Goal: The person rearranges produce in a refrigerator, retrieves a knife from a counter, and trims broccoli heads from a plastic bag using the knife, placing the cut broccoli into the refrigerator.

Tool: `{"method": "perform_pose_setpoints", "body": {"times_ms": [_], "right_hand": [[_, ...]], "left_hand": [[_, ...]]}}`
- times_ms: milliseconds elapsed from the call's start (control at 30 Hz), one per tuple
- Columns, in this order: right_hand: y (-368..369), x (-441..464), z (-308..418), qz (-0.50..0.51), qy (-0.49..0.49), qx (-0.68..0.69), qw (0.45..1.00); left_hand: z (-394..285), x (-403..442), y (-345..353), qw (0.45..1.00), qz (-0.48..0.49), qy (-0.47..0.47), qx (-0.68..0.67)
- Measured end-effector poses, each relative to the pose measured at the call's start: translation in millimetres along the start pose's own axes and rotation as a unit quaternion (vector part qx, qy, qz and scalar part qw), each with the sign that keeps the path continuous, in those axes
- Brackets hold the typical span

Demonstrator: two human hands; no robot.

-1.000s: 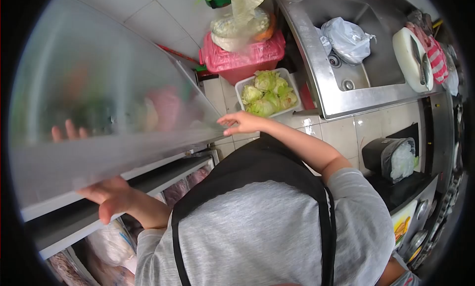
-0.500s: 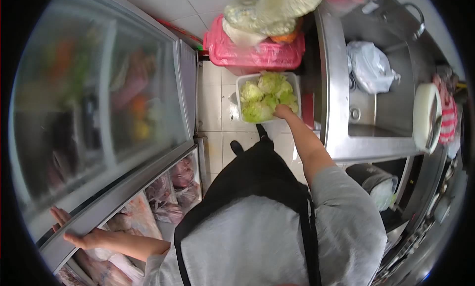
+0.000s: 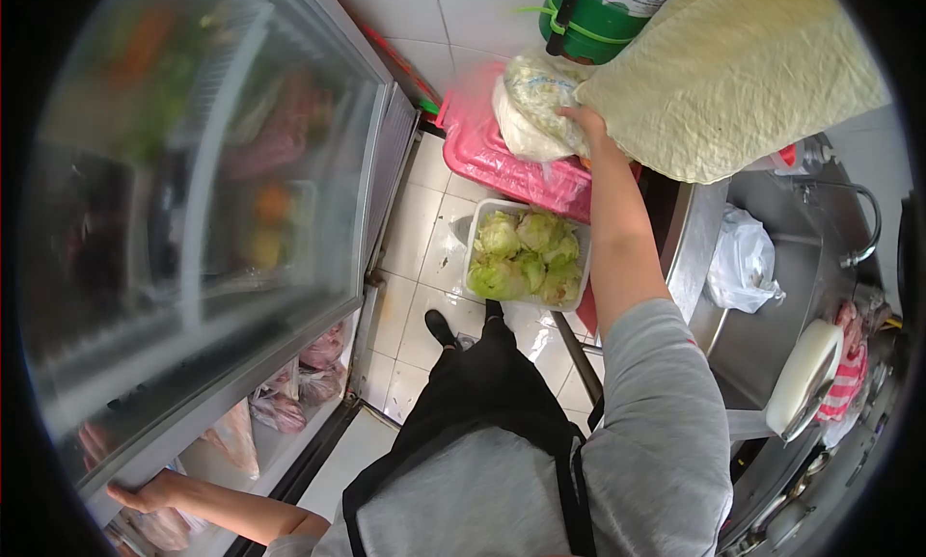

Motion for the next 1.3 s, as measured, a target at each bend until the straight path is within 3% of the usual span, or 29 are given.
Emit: {"method": "perform_pose_setpoints", "body": {"times_ms": [133,300,400,567,600,700,767,933,1033,1100,1167,1300], "right_hand": [[-38,-2,16,-0.031,-0.002,-0.142,0.989],[-99,-36,51,-0.13,-0.025,-0.185,0.974],[-125,-83,76,-0.14,-0.044,-0.19,0.971],[-132,-195,95,-0.048,-0.034,-0.138,0.989],[-119,-220,80,-0.065,0.005,-0.025,0.998],[-98,-297,96,0.037,0.078,0.184,0.979],[-79,-348,93,0.022,0.091,0.159,0.983],[-80,-450,118,0.125,0.001,0.063,0.99],[-98,-494,138,0.124,-0.053,0.039,0.99],[-103,-513,148,0.149,-0.025,0.038,0.988],[-92,-525,157,0.128,-0.056,0.036,0.99],[-88,-539,189,0.107,-0.1,0.087,0.985]], "left_hand": [[-2,3,-16,1.0,-0.022,0.015,0.016],[-2,3,-25,0.997,-0.022,0.011,0.067],[-1,0,-22,0.998,-0.031,0.005,0.063],[-7,-7,-1,1.0,0.001,-0.012,0.029],[-8,-8,-1,1.0,0.01,-0.014,0.008],[-20,-19,6,0.999,0.041,-0.005,-0.031],[-33,-31,18,0.995,0.064,-0.011,-0.073],[-83,-78,64,0.973,0.178,0.05,-0.141],[-91,-112,96,0.939,0.265,-0.01,-0.218],[-89,-133,113,0.934,0.299,-0.004,-0.196],[-118,-151,133,0.944,0.27,0.143,-0.122],[-145,-173,177,0.926,0.267,0.198,-0.179]]}}
Point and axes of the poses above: each hand's wrist, its own x-axis towards the middle knuckle, its own y-axis out of the palm, z = x × y, the point moved 10 cm from there along x, towards the middle knuckle, and after that the axes turned 15 degrees about -x, right-handed, at the moved point
